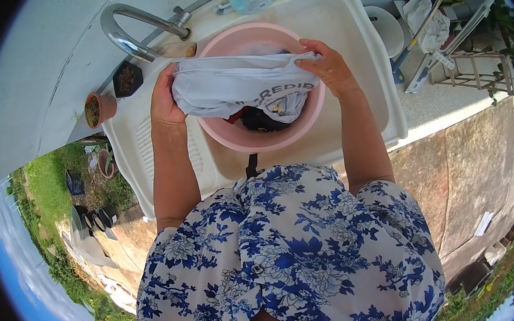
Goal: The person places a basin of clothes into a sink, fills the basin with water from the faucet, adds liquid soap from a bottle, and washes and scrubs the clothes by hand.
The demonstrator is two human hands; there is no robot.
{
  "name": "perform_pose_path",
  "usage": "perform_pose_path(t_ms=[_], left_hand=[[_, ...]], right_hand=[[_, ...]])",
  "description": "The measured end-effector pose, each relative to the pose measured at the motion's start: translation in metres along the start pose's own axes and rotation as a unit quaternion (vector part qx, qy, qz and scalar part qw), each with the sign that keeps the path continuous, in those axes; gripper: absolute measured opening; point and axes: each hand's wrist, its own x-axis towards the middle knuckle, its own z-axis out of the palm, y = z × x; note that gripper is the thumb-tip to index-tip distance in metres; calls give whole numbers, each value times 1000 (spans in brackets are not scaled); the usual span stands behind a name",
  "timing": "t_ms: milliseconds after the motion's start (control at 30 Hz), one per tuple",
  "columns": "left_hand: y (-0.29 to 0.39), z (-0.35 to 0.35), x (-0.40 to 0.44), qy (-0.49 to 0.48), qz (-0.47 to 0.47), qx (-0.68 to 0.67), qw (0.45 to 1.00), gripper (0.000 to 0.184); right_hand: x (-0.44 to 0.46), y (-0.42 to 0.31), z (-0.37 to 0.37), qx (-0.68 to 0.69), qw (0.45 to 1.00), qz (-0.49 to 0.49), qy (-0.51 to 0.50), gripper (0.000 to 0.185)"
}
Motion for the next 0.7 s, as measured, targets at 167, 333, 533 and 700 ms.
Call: perform_pose_path(t_ms=[167, 333, 533, 700], left_hand=[[4, -11, 1, -14, -17, 21, 1000, 28], [10, -10, -7, -68, -10, 207, 976, 39], [18, 2, -28, -54, 31, 652, 756, 42], [21, -12, -23, -55, 86, 810, 577, 31]], right_hand=[[20, 15, -4, -406, 908, -98, 16, 34], [28, 4, -7, -340, 936, -80, 36, 31], [33, -7, -12, -239, 966, -67, 77, 33], [31, -26, -4, -165, 980, -56, 91, 34]])
